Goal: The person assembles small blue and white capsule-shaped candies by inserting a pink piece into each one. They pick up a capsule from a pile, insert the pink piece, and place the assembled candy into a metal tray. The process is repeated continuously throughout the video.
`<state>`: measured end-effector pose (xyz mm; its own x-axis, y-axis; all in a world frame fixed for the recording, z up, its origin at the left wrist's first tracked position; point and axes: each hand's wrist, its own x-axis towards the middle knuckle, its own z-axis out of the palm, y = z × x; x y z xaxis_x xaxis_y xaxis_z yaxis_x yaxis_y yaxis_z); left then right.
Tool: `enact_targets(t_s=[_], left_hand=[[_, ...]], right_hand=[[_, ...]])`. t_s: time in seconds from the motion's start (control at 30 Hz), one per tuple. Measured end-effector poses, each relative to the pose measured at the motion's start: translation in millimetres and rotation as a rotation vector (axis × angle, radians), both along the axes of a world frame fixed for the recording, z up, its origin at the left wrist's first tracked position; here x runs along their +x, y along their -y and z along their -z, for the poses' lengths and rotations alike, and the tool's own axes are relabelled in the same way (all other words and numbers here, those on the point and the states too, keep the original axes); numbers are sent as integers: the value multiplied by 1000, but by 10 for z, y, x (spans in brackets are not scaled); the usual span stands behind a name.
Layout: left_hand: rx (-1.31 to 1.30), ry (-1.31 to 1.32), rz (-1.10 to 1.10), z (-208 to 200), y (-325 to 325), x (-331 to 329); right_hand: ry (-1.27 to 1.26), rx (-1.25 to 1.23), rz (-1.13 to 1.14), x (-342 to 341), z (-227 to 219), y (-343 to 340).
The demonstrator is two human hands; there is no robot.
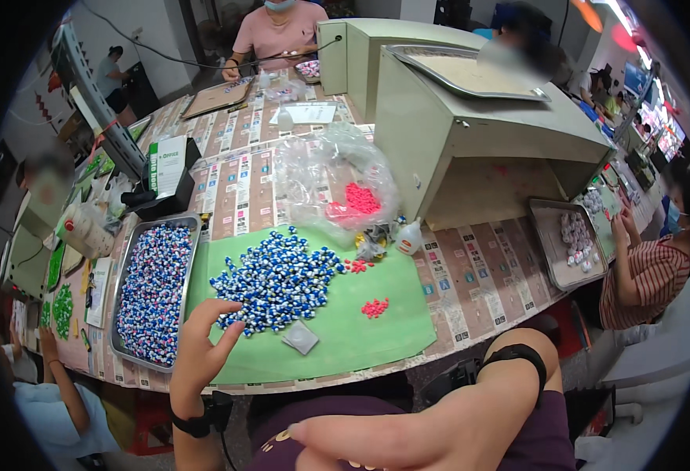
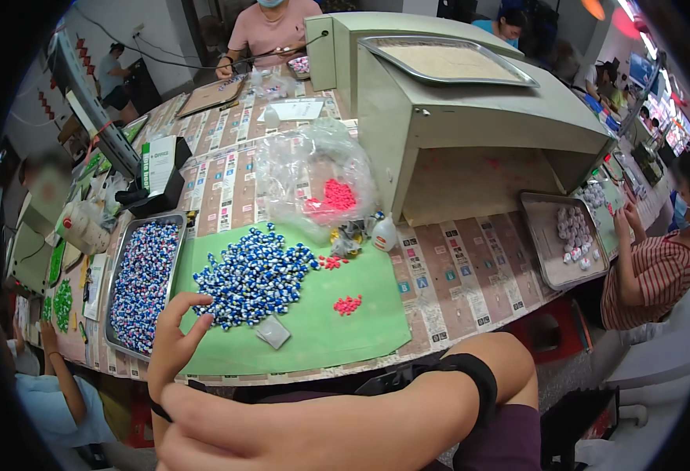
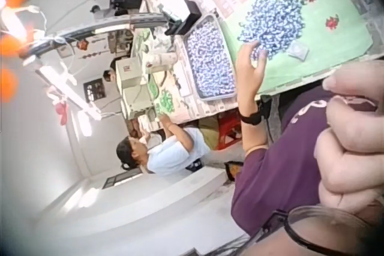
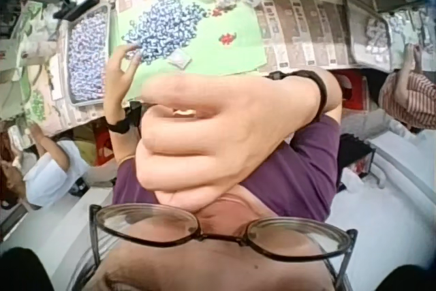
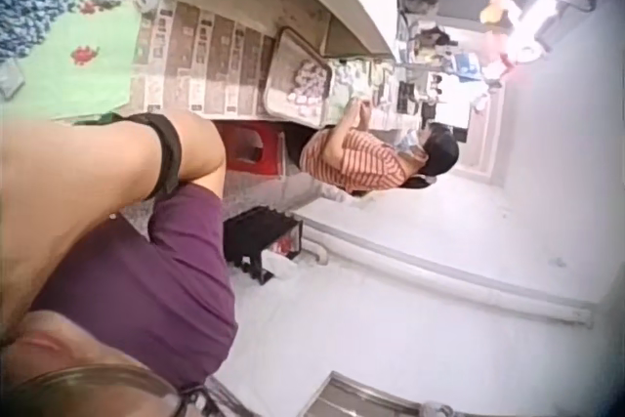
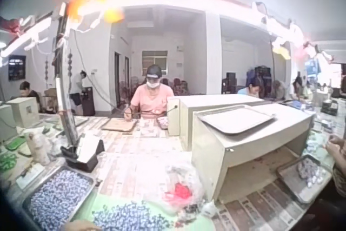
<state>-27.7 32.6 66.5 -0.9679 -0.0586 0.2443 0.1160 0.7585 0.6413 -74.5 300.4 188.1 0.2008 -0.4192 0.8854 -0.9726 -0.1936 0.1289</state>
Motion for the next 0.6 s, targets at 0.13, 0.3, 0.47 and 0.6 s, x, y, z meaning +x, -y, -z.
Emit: enact_targets(t_s=[0.13, 0.3, 0.47, 0.6], left_hand=[[9, 50, 39, 30, -157, -141], [31, 48, 42, 56, -204, -246], [64, 94, 24, 53, -182, -310], [49, 92, -20, 186, 47, -196]], right_hand=[[-58, -280, 153, -86, 144, 17], [304, -260, 224, 25, 80, -277], [310, -180, 170, -17, 40, -380], [728, -121, 132, 313, -48, -121]])
